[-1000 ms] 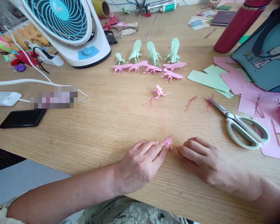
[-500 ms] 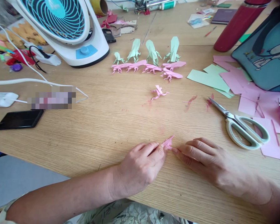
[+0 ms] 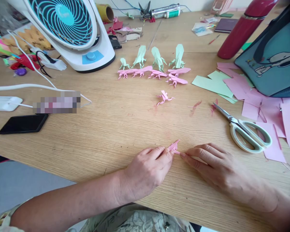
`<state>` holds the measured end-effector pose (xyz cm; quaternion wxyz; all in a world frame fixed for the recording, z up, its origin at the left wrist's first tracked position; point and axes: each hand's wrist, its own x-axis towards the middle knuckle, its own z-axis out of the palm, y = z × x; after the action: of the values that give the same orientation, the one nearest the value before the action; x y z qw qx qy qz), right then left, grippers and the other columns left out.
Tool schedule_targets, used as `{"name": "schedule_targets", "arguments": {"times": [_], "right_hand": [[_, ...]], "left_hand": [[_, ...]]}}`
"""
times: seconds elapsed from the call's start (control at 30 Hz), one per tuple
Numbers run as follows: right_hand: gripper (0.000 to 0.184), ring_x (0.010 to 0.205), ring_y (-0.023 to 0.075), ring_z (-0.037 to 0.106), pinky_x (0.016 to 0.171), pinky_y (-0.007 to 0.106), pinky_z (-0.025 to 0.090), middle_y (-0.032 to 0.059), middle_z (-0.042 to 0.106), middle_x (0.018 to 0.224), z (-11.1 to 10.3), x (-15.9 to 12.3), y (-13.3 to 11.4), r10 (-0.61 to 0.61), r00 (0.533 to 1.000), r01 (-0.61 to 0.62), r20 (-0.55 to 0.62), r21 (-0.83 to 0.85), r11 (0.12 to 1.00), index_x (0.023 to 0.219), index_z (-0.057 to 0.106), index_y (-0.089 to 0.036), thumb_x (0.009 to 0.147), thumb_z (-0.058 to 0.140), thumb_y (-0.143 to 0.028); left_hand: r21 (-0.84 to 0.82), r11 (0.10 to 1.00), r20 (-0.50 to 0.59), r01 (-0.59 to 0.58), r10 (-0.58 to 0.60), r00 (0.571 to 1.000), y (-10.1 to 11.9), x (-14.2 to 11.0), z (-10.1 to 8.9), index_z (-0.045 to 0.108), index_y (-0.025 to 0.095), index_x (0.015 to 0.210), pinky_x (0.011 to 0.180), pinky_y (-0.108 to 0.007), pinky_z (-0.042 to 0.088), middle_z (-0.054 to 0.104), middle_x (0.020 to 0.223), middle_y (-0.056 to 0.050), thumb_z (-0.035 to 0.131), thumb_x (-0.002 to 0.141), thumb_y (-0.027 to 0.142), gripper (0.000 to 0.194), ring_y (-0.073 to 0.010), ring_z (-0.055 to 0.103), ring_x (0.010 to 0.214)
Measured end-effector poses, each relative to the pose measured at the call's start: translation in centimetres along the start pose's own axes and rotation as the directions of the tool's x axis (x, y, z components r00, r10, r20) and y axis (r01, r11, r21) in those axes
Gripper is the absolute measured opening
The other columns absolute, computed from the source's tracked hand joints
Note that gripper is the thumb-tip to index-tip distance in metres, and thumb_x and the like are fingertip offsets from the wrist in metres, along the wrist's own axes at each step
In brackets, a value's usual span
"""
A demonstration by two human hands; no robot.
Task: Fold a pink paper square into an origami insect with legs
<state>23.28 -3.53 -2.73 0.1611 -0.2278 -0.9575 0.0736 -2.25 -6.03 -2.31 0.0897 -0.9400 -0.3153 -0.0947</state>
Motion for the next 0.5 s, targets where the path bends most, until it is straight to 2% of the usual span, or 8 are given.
{"name": "schedule_targets", "arguments": {"times": [0.1,0.17,0.33,0.5], "right_hand": [[0.024,0.09,0.0245,0.063,0.074,0.039,0.05,0.0151,0.068,0.1,-0.1,0.1,-0.5,0.027,0.999,-0.027,-0.047,-0.017,0.999,0.114,0.064,-0.007,0.097,0.047,-0.007],[0.023,0.086,0.0229,0.062,0.072,0.038,0.049,0.0139,0.068,0.098,0.0,0.4,-0.9,0.037,0.997,-0.04,-0.065,-0.046,0.998,0.111,0.064,-0.008,0.097,0.047,-0.006],[0.022,0.076,0.0209,0.055,0.068,0.037,0.044,0.0101,0.065,0.091,0.4,1.2,-1.5,0.073,0.997,-0.07,0.007,-0.173,0.982,0.099,0.067,-0.014,0.098,0.045,-0.012],[0.02,0.083,0.0227,0.057,0.073,0.038,0.043,0.0109,0.064,0.097,0.7,0.1,-1.3,0.07,0.997,-0.06,0.037,-0.215,0.975,0.103,0.067,-0.014,0.099,0.047,-0.014]], "left_hand": [[0.025,1.0,0.04,-0.007,0.006,0.999,0.1,0.0,-0.2,0.054,0.008,0.138,0.085,-0.028,0.055,0.055,0.145,-0.01,0.043,0.102,0.015,0.038,-0.017,0.062,0.104],[0.032,0.999,0.052,-0.008,0.007,0.999,0.1,-0.1,-0.2,0.054,0.007,0.138,0.085,-0.029,0.055,0.054,0.146,-0.011,0.044,0.101,0.016,0.039,-0.0174,0.062,0.105],[0.041,0.999,0.035,0.008,-0.009,0.999,0.4,-0.2,0.0,0.055,0.006,0.136,0.084,-0.029,0.056,0.06,0.14,-0.011,0.045,0.101,0.014,0.038,-0.0177,0.062,0.104],[0.049,0.999,0.058,0.007,-0.01,0.998,0.4,-0.2,-0.1,0.051,0.007,0.14,0.087,-0.029,0.056,0.057,0.144,-0.008,0.043,0.101,0.014,0.04,-0.0173,0.062,0.105]]}}
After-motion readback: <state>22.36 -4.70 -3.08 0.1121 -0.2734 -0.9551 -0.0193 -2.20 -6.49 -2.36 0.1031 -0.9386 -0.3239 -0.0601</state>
